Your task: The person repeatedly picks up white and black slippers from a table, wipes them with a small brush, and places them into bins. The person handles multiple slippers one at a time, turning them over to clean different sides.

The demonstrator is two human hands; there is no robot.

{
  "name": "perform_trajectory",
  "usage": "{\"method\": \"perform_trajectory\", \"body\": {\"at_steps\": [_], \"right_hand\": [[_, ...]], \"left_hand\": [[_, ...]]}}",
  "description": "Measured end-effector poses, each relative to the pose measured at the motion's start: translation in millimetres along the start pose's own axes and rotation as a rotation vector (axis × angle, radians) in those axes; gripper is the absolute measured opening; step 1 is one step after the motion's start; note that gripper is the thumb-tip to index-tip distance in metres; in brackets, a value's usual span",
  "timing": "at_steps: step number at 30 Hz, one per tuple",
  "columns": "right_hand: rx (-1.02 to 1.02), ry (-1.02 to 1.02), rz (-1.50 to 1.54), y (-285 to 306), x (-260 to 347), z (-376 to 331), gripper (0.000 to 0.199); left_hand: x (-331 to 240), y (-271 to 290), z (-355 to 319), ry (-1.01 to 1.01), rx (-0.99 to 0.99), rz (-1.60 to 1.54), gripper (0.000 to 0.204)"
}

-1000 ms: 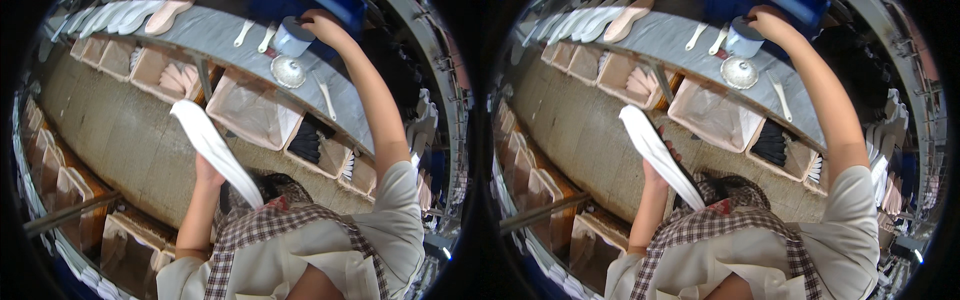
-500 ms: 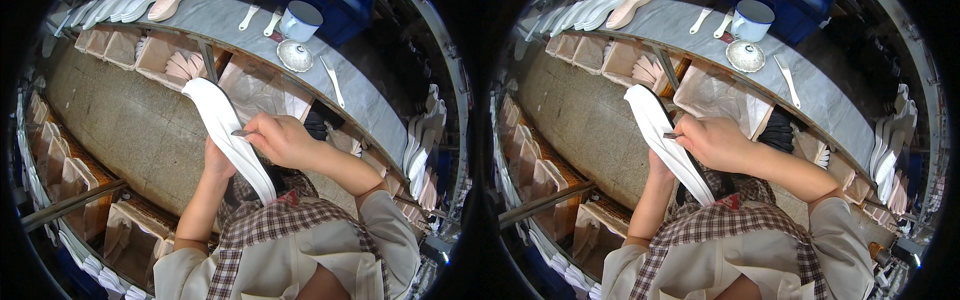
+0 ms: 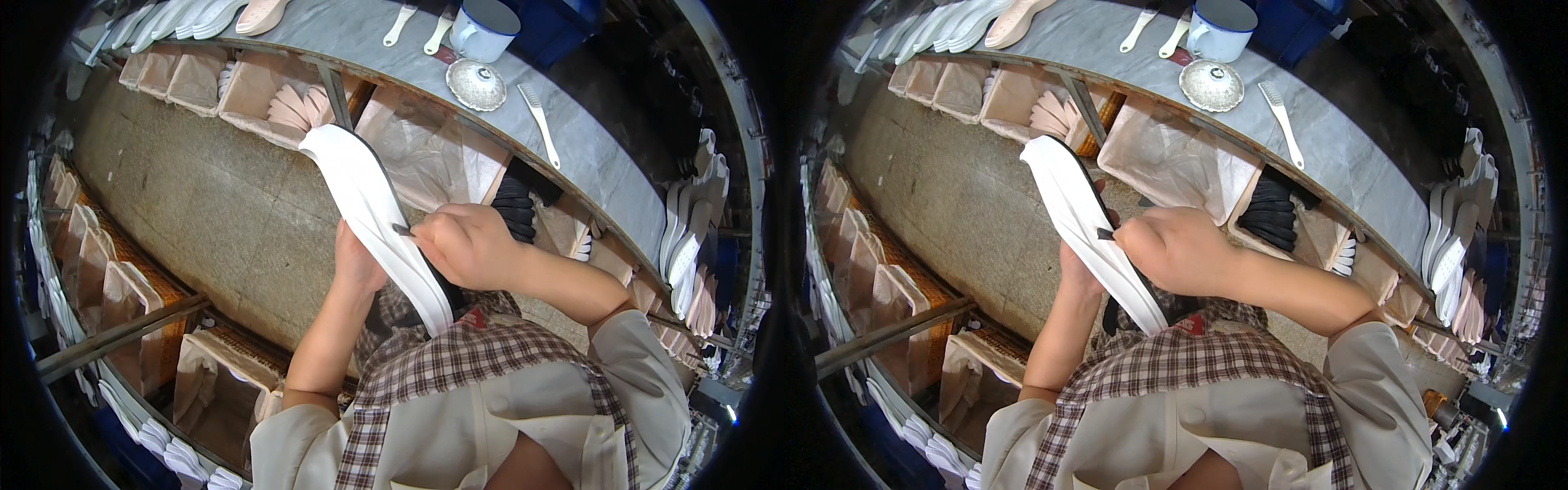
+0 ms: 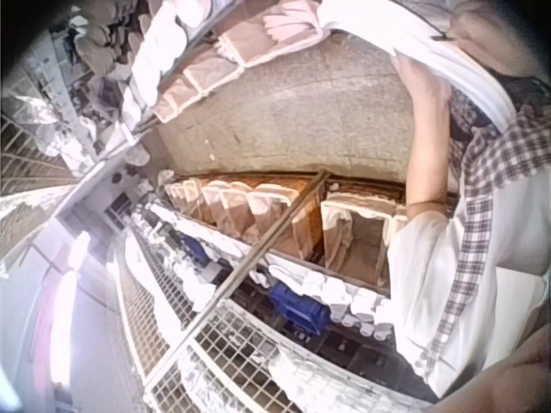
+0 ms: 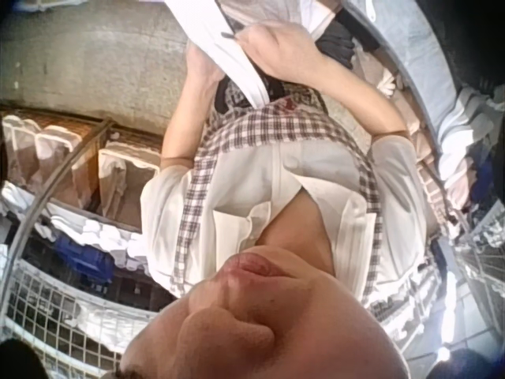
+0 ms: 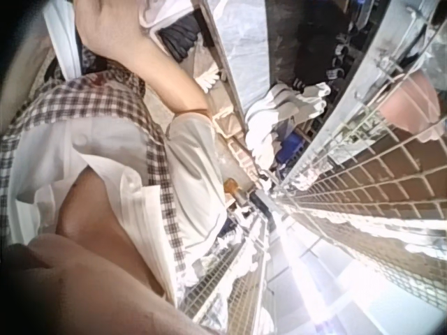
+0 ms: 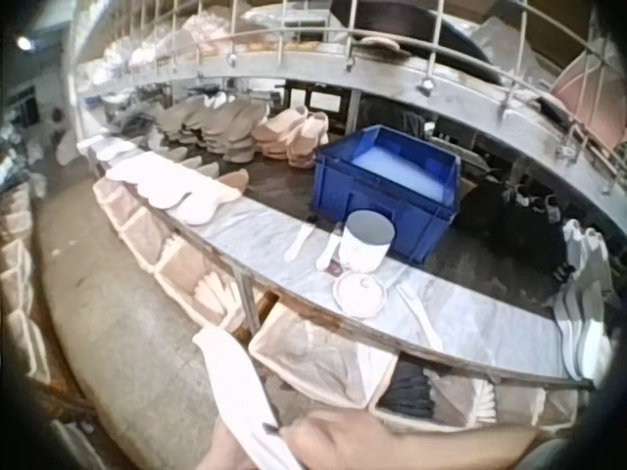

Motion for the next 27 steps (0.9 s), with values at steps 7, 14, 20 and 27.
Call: {"method": "perform_trajectory", "body": {"at_steps": [7, 14, 20, 27], "right_hand": [[0.085, -0.068, -0.024, 6, -3, -3, 0.016], [0.127, -0.072, 0.006, 8, -2, -8, 0.014], [0.152, -0.096, -0.015, 8, -4, -11, 0.014], [0.151, -0.08, -0.035, 10, -7, -5, 0.014]], "left_hand": [[2, -4, 0, 0.033, 0.075, -0.077, 0.028], [4, -5, 1, 0.056, 0.01, -0.023, 0.026], [4, 1, 1, 0.1, 0.048, 0.016, 0.027], [6, -3, 2, 0.074, 0.022, 0.015, 0.029]]}}
Point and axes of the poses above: each hand's wrist, its own z-axis towards the middle knuckle, its own y-axis out of the back of the hand, x = y × z, the point moved 1 cm from there along z, towards the middle knuckle, and after that the axes turned 3 degrees about x, right-handed, at the moved point
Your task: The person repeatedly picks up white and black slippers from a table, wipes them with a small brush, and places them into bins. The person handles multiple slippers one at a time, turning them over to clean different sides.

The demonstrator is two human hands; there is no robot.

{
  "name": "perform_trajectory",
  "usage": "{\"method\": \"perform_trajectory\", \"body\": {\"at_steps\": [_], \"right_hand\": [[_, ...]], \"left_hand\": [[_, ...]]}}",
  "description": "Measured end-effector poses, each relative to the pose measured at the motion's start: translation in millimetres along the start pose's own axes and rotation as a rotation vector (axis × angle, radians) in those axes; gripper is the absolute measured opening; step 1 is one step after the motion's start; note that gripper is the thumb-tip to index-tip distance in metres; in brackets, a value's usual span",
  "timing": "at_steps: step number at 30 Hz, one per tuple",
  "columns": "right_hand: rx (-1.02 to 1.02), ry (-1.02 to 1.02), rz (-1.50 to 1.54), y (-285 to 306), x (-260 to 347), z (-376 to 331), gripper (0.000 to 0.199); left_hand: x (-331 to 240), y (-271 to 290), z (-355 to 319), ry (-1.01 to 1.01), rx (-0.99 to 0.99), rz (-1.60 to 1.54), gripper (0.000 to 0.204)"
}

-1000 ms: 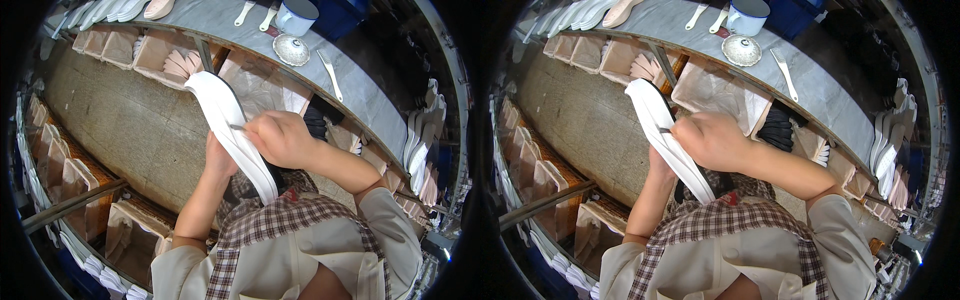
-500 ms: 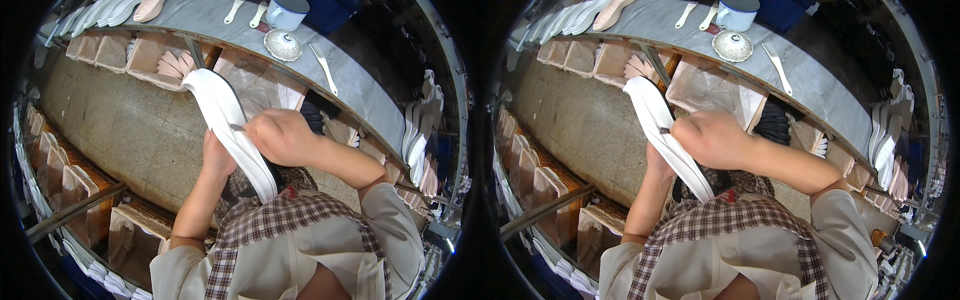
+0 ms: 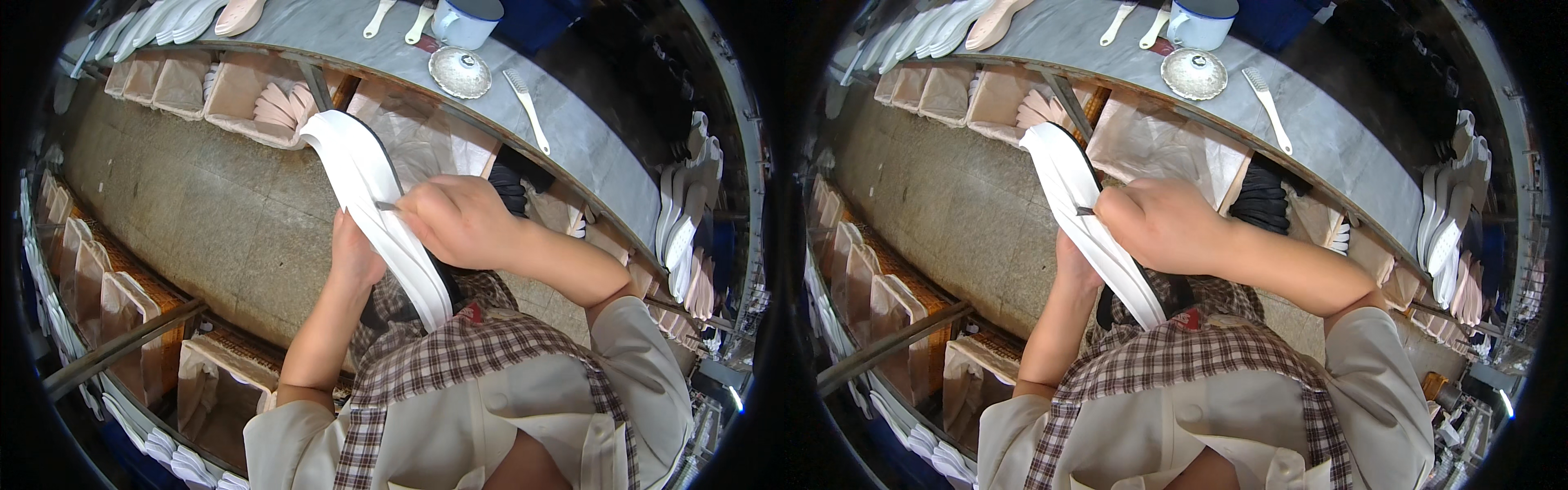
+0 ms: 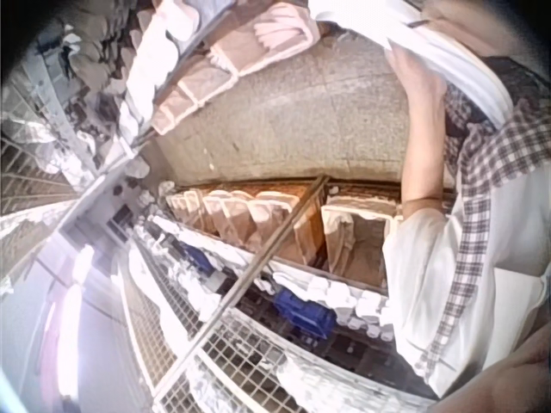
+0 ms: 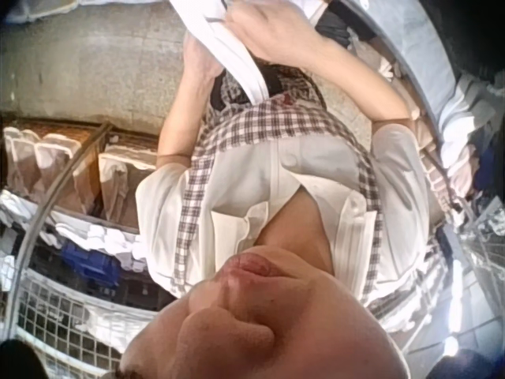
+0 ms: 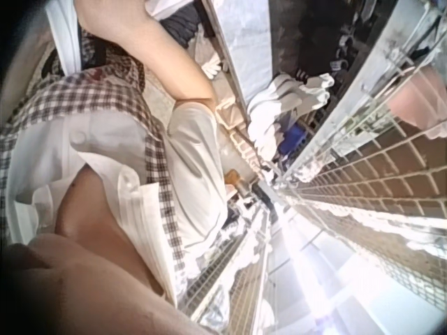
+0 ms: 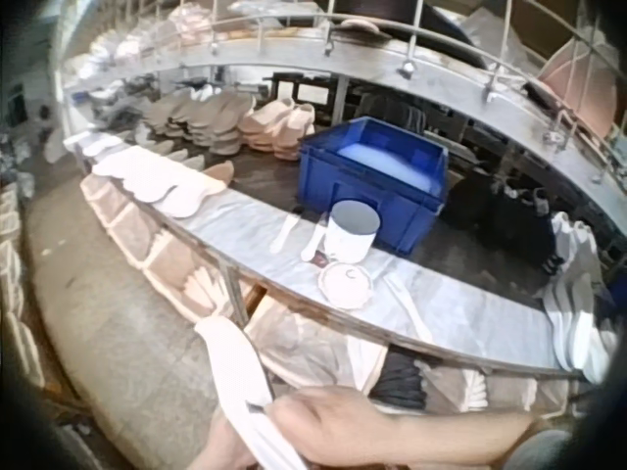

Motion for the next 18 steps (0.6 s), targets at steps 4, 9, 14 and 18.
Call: {"method": "perform_trajectory", "body": {"at_steps": [4, 9, 14, 18], "right_hand": [[-0.089, 0.019, 0.076, -1, 6, 3, 0.015], [-0.235, -0.162, -0.08, 6, -20, 32, 0.01], [-0.363, -0.464, 0.564, 11, -91, 69, 0.02], [-0.316, -0.492, 0.247, 3, -133, 84, 0.032]], "left_hand": [[0, 1, 0, -0.024, -0.02, -0.001, 0.029], [-3, -4, 8, -0.057, 0.176, -0.022, 0.035], [-28, -10, 15, -0.147, 0.418, -0.192, 0.046], [-37, -10, 11, -0.191, 0.312, -0.127, 0.045]]}}
Point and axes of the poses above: each hand's wrist, its own z-axis towards the middle knuckle, its own y-axis out of the back of the hand, x = y × z, the point moved 1 cm from there along z, towards the middle knuckle, and after that the axes turned 3 degrees about x, right-handed, at the moved point
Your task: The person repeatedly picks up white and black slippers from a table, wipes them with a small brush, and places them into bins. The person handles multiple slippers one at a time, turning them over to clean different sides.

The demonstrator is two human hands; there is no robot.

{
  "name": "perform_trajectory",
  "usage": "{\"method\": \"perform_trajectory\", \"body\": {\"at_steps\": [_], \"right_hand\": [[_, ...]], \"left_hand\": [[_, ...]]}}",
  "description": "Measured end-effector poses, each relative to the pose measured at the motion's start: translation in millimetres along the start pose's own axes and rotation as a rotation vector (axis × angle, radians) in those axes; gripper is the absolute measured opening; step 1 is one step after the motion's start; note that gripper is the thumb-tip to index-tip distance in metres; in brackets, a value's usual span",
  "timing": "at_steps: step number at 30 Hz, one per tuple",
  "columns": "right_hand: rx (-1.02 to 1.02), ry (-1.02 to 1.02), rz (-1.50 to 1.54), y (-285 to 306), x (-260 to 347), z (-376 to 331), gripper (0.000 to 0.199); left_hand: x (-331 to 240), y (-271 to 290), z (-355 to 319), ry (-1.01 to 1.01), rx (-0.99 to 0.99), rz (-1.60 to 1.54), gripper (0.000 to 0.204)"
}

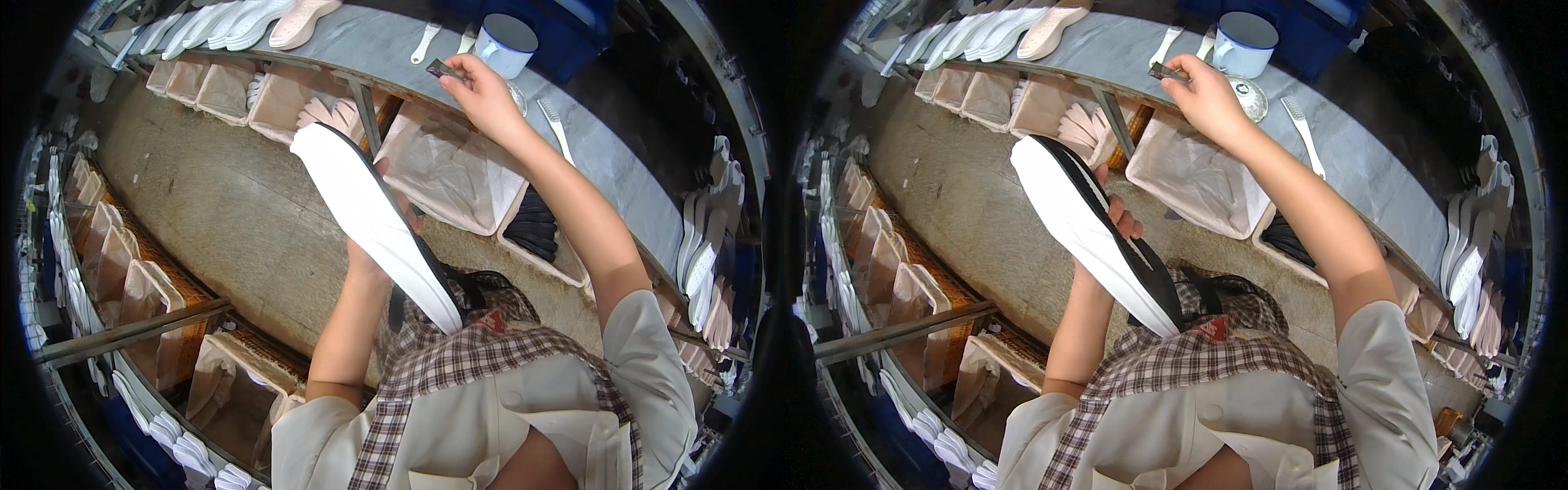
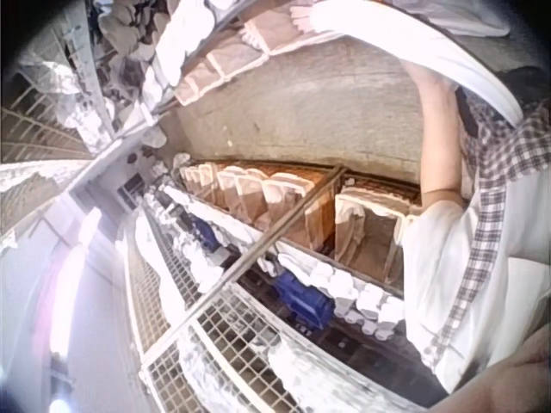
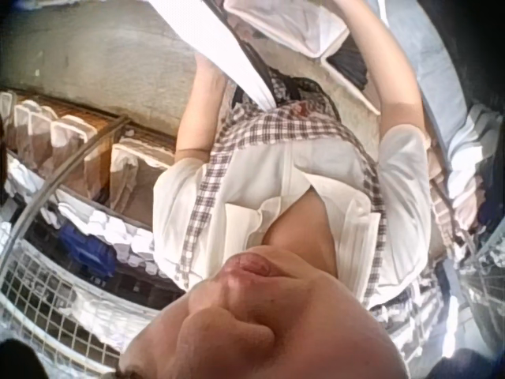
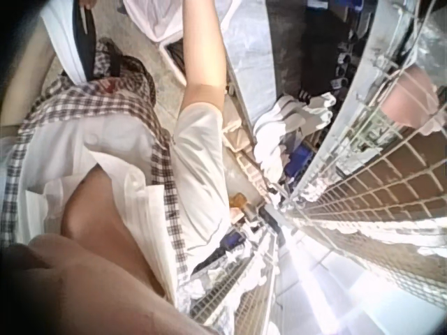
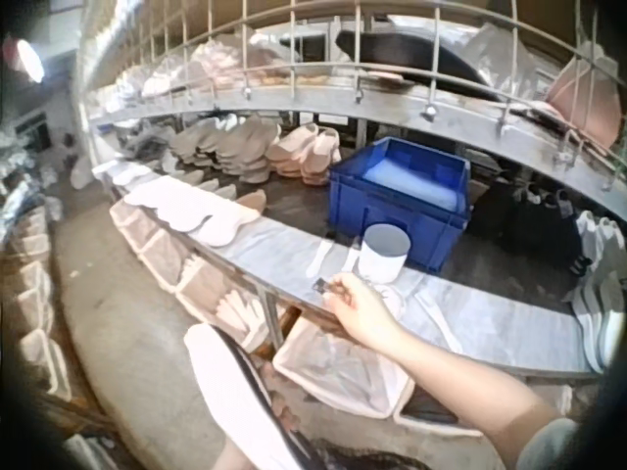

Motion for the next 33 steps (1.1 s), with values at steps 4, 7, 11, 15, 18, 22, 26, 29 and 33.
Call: {"method": "perform_trajectory", "body": {"at_steps": [4, 7, 11, 15, 18, 22, 26, 29, 33], "right_hand": [[-0.074, 0.105, -0.083, -4, -18, 30, 0.036], [-0.102, 0.13, -0.158, 2, -21, 34, 0.035], [-0.048, 0.158, -0.22, 18, -10, -6, 0.031], [0.515, -0.139, 0.349, 30, 6, -85, 0.011], [1.331, -0.342, 0.43, 37, 1, -149, 0.017], [1.34, -0.551, 0.066, -11, -60, -236, 0.027], [1.174, -0.444, 0.031, -72, -150, -296, 0.031], [1.108, -0.467, 0.072, -92, -189, -324, 0.034], [0.894, -0.71, 0.012, -83, -184, -344, 0.031]], "left_hand": [[-2, -4, -5, -0.002, -0.032, 0.025, 0.043], [-3, -5, -6, 0.01, -0.065, 0.025, 0.042], [-5, 0, -5, 0.029, -0.23, 0.06, 0.044], [-15, 12, 3, -0.04, -0.287, 0.046, 0.042], [-27, 21, 13, -0.149, -0.308, 0.097, 0.04], [-33, 20, 26, -0.227, -0.252, 0.173, 0.039], [-28, 9, 38, -0.253, -0.218, 0.24, 0.039], [-22, -1, 44, -0.216, -0.154, 0.201, 0.038], [-11, -9, 49, -0.173, -0.08, 0.213, 0.037]]}}
Point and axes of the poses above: each hand's wrist, its own z-axis towards the middle knuckle, its own y-axis out of the back of the hand, x = y × z, the point moved 1 cm from there along z, towards the middle knuckle, and after that the axes turned 3 degrees about x, right-handed, at the moved point
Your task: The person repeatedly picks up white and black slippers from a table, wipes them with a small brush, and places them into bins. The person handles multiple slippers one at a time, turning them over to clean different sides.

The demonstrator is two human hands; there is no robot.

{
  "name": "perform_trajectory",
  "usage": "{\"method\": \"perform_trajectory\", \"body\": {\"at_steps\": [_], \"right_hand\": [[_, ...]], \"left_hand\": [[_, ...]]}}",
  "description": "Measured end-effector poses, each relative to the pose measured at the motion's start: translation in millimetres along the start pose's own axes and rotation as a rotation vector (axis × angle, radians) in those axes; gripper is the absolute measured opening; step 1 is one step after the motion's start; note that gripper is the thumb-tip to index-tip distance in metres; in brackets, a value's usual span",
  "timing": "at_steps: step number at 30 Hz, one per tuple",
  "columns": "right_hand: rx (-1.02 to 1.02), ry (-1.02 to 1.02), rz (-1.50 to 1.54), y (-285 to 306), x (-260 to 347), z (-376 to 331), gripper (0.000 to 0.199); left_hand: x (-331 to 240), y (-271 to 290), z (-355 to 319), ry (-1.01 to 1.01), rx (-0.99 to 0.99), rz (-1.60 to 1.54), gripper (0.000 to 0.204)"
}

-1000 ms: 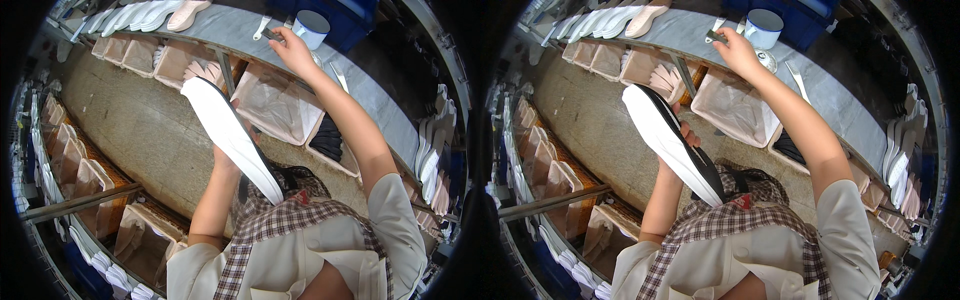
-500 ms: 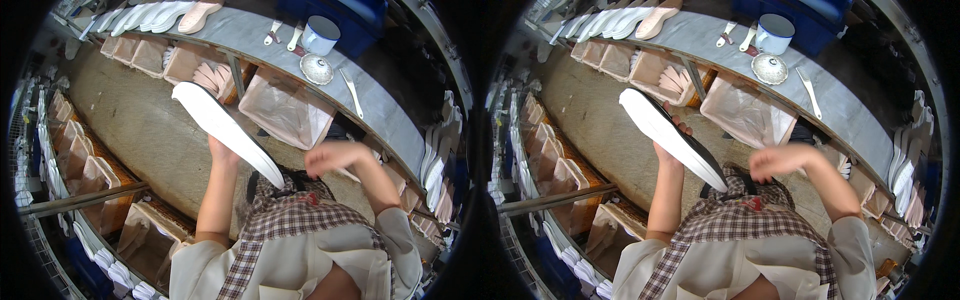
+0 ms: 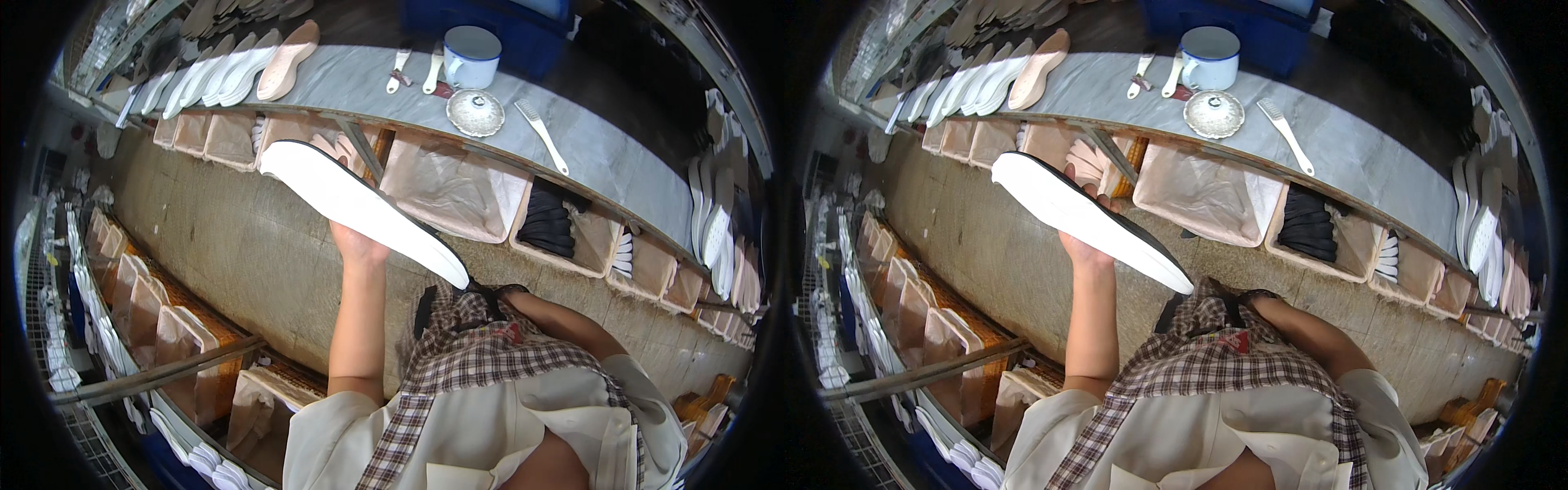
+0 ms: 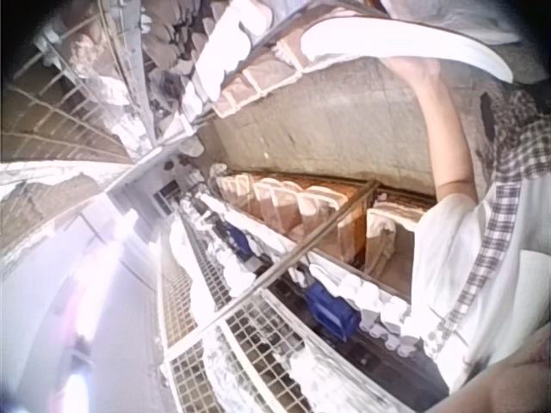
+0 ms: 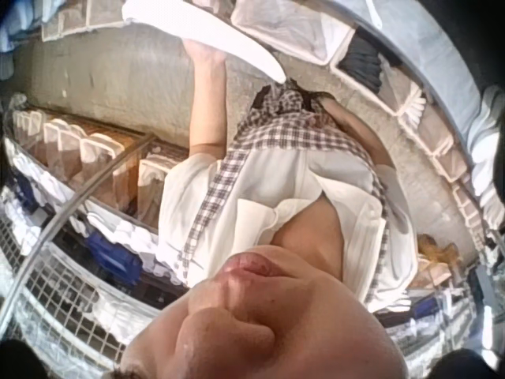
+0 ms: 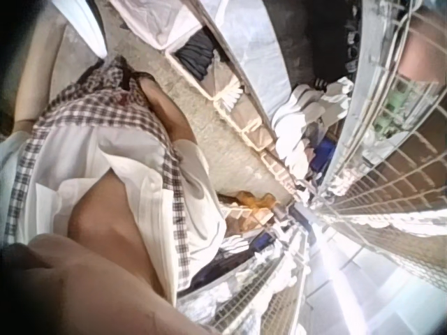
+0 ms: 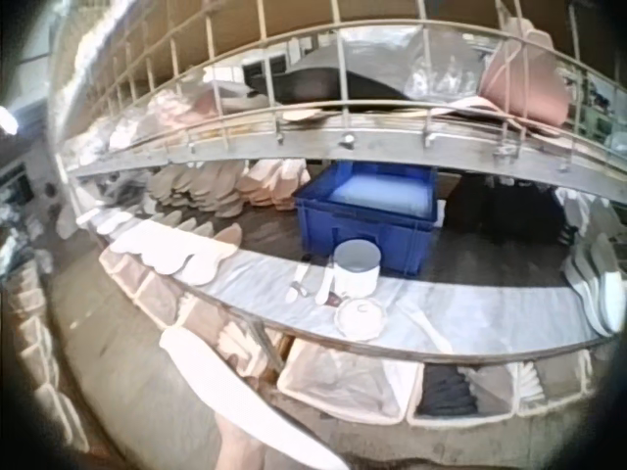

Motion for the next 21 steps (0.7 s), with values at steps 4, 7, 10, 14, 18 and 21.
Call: {"method": "perform_trajectory", "body": {"at_steps": [4, 7, 10, 14, 18, 21], "right_hand": [[-0.136, -0.094, 0.078, 1, 17, -30, 0.028], [-0.205, -0.142, 0.103, 5, 31, -48, 0.027], [-0.208, -0.203, -0.031, 12, 47, -71, 0.025], [-0.078, -0.306, -0.547, 31, 67, -141, 0.025], [-0.509, -0.186, -0.434, 76, 68, -269, 0.019], [-0.839, 0.18, 0.275, 89, 81, -335, 0.021]], "left_hand": [[15, -9, 3, 0.073, 0.047, -0.012, 0.038], [30, -21, 3, 0.129, 0.05, 0.008, 0.04], [49, -40, 0, 0.127, -0.167, 0.082, 0.042], [65, -79, -18, 0.077, 0.043, 0.173, 0.046], [92, -120, -46, 0.144, 0.001, 0.292, 0.051], [127, -154, -75, 0.206, 0.115, 0.342, 0.056]]}}
Point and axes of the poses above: each hand's wrist, its own z-axis towards the middle knuckle, its own y-axis out of the back of the hand, x = y × z, the point moved 1 cm from there along z, towards the middle knuckle, and after that the axes turned 3 degrees about x, right-handed, at the moved point
